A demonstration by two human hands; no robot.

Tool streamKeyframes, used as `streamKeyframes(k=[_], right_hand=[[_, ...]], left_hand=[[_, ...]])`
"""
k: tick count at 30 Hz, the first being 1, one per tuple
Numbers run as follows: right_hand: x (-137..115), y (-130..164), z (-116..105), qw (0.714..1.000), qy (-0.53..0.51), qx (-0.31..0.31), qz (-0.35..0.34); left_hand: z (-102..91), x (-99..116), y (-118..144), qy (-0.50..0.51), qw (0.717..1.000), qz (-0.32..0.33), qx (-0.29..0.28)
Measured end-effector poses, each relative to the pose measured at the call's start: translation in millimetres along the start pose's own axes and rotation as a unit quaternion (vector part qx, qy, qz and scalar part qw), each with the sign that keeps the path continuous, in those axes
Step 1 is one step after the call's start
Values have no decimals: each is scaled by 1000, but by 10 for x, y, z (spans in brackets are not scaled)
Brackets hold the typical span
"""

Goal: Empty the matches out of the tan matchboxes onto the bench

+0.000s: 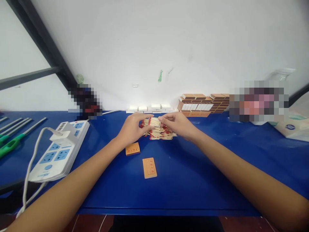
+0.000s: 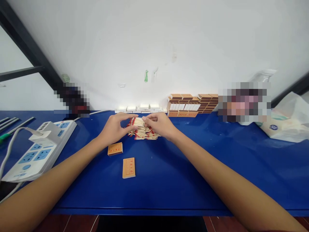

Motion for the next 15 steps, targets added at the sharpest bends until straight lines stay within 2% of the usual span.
streamKeyframes(k=[6,10,15], right_hand=[[-14,-268,81,1000,8,10,11],[41,-504,95,999,41,12,-7],[108,-630,113,994,98,2,-44]], left_hand=[[-1,-213,-19,-16,999,-22,19],[4,-382,-22,-28,998,-27,43],[21,-411,-21,-86,996,-12,23]])
Point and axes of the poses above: each hand's wrist, its own y-axis away from the middle knuckle, its own z-axis out of the palm, x = y × z, the point moved 7 cm from there along -y, towards the middle knuckle, and after that the axes turned 14 degrees about -y, right-handed, at the moved point
